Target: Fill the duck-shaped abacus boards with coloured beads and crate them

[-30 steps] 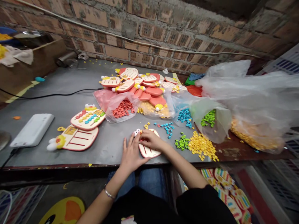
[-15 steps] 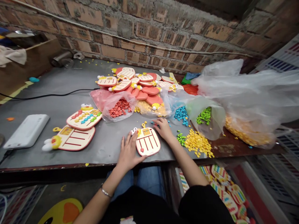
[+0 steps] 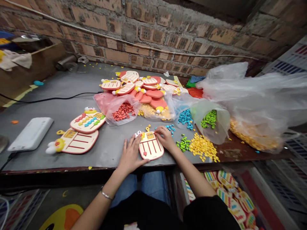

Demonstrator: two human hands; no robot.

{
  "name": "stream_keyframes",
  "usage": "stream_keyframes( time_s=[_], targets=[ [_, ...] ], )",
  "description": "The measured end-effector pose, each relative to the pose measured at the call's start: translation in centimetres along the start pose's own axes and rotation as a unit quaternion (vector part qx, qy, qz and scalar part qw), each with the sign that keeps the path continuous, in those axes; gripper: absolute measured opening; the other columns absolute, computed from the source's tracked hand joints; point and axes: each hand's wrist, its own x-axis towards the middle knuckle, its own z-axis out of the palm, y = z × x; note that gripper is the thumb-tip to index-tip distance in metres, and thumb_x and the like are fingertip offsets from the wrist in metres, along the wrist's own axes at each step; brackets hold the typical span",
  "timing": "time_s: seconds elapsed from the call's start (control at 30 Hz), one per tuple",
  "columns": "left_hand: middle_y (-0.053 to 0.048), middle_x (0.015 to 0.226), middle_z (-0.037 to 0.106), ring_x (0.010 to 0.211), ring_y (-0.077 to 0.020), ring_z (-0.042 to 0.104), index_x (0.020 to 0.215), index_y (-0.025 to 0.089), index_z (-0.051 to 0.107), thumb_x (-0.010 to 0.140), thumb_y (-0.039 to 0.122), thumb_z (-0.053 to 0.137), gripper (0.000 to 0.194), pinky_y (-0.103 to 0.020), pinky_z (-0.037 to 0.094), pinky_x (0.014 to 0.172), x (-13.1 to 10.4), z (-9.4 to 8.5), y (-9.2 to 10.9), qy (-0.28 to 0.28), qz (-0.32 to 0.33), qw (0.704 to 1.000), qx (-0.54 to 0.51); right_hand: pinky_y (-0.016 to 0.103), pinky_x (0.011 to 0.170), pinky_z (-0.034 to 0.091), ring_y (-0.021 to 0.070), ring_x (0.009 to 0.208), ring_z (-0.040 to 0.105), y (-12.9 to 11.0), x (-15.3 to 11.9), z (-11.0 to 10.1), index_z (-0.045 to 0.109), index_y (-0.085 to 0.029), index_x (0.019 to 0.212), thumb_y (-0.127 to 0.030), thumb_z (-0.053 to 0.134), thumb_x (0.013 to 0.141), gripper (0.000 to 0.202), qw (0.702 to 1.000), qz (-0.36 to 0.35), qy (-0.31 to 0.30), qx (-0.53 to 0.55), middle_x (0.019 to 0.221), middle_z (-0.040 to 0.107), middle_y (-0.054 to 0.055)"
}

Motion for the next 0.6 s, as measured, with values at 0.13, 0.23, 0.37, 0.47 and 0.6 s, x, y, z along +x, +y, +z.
stream_keyframes(
  time_s=[0.13, 0.23, 0.37, 0.47, 0.6],
  targets=[
    [-0.013, 0.155, 0.027, 0.144, -0.0337, 0.018, 0.151, 0.024, -0.002, 0.072, 0.055, 0.07, 0.111, -0.061, 0.008, 0.114, -0.1, 0.1, -0.2, 0.004, 0.011, 1.0, -0.01, 0.036, 0.078, 0.049, 0.0205, 0.083, 0.059, 0.5, -0.1, 0.9, 0.063, -0.021, 0.081, -0.014, 0.052, 0.087, 0.014, 0.999, -0.019, -0.018, -0.038, 0.083, 0.064, 0.006],
    [-0.014, 0.155, 0.028, 0.144, -0.0339, 0.018, 0.151, 0.024, -0.001, 0.071, 0.053, 0.072, 0.112, -0.06, 0.009, 0.114, -0.1, 0.1, -0.3, 0.007, 0.01, 1.0, -0.015, 0.035, 0.078, 0.049, 0.0202, 0.086, 0.06, 0.7, -0.1, 0.6, 0.064, -0.021, 0.084, -0.015, 0.053, 0.087, 0.013, 1.0, 0.005, 0.003, -0.028, 0.088, 0.064, 0.006],
    [-0.014, 0.155, 0.028, 0.144, -0.0339, 0.019, 0.151, 0.023, -0.002, 0.069, 0.052, 0.074, 0.116, -0.059, 0.01, 0.115, -0.1, 0.1, -0.3, 0.013, 0.011, 1.0, -0.022, 0.034, 0.075, 0.05, 0.0204, 0.089, 0.06, 0.8, 0.1, -1.0, 0.066, -0.021, 0.091, -0.016, 0.05, 0.088, 0.017, 0.996, 0.058, 0.053, -0.049, 0.097, 0.062, 0.008],
    [-0.014, 0.154, 0.029, 0.144, -0.034, 0.019, 0.151, 0.023, 0.0, 0.067, 0.052, 0.075, 0.116, -0.059, 0.011, 0.115, 0.0, 0.0, -0.4, 0.012, 0.015, 0.999, -0.028, 0.037, 0.077, 0.049, 0.0221, 0.086, 0.059, 1.2, 0.3, -1.9, 0.067, -0.02, 0.092, -0.013, 0.049, 0.086, 0.02, 0.991, 0.075, 0.01, -0.114, 0.092, 0.064, 0.008],
    [-0.014, 0.155, 0.028, 0.145, -0.0338, 0.017, 0.151, 0.023, 0.001, 0.071, 0.051, 0.073, 0.111, -0.06, 0.012, 0.114, 0.0, 0.0, -0.5, 0.01, 0.022, 0.999, -0.035, 0.042, 0.084, 0.045, 0.0273, 0.097, 0.055, 1.8, 0.8, -1.4, 0.068, -0.02, 0.101, -0.015, 0.057, 0.085, 0.021, 0.97, 0.065, -0.021, -0.232, 0.102, 0.066, 0.01]
  ],
)
